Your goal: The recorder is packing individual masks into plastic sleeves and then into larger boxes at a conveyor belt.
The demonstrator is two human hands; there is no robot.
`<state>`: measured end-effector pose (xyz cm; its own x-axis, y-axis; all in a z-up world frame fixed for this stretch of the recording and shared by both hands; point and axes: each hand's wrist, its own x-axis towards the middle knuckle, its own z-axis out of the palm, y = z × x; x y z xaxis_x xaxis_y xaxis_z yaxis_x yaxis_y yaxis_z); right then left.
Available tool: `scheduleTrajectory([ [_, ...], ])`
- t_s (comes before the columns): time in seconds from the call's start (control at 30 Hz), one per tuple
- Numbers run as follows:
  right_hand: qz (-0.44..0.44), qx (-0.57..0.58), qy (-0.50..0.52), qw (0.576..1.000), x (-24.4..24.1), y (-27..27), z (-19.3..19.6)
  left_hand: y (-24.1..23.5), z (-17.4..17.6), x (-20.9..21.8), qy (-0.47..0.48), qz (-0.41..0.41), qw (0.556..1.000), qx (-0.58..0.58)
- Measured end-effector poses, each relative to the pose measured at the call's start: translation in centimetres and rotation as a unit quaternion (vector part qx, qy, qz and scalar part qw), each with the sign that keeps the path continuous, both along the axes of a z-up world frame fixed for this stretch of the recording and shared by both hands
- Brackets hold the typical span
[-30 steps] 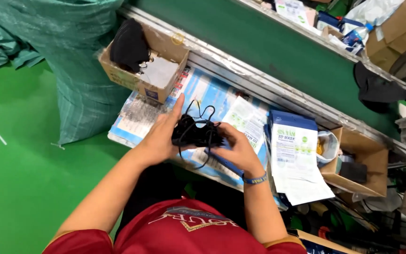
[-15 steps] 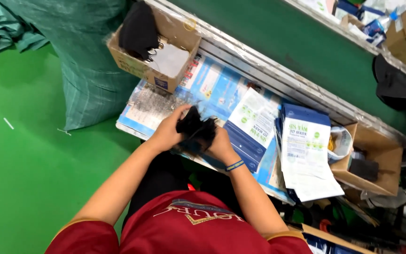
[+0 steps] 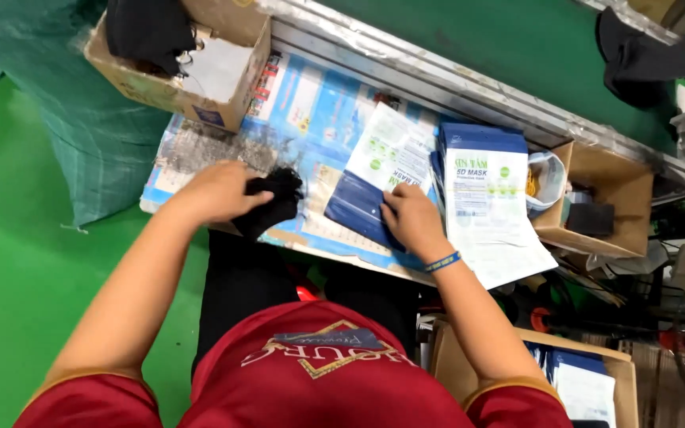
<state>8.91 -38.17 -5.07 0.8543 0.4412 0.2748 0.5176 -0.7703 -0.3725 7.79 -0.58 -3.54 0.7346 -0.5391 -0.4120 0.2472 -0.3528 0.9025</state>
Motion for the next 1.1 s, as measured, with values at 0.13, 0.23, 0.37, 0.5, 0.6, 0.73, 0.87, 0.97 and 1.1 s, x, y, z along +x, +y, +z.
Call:
scheduleTrajectory([
  [0.13,0.002,-0.097,-0.032,0.995,1.4,-0.5,-2.0,-7.4,1.5,2.0,-0.256,-0.130,0.950,0.122],
  [0.23,-0.005,-0.114,-0.035,0.993,2.4,-0.4,-3.0,-13.5,-2.7,2.9,-0.262,-0.189,0.944,0.066],
  [0.37,-0.064,-0.074,-0.077,0.992,3.0,0.4,-0.1,-17.5,-7.2,3.7,-0.282,-0.251,0.902,0.209],
  [0.5,-0.056,-0.026,-0.109,0.992,3.5,1.7,1.6,-17.7,-8.2,3.3,-0.295,-0.264,0.886,0.242],
  [0.6,-0.019,0.041,-0.086,0.995,4.3,2.4,2.6,-16.5,-7.1,4.6,-0.327,-0.223,0.896,0.200],
  [0.73,-0.006,0.190,0.013,0.982,5.1,2.0,3.8,-11.7,-1.1,4.9,-0.204,-0.129,0.970,-0.028],
  [0.87,-0.015,0.271,0.216,0.938,4.0,2.1,8.3,-9.1,1.9,5.1,-0.096,-0.032,0.959,-0.266],
  [0.97,-0.042,0.257,0.240,0.935,3.9,2.8,8.6,-9.2,3.9,4.5,-0.250,0.030,0.964,-0.089],
  [1.1,-0.060,0.195,0.144,0.968,-0.2,6.9,9.9,-10.5,4.0,3.4,-0.256,0.104,0.959,0.068],
])
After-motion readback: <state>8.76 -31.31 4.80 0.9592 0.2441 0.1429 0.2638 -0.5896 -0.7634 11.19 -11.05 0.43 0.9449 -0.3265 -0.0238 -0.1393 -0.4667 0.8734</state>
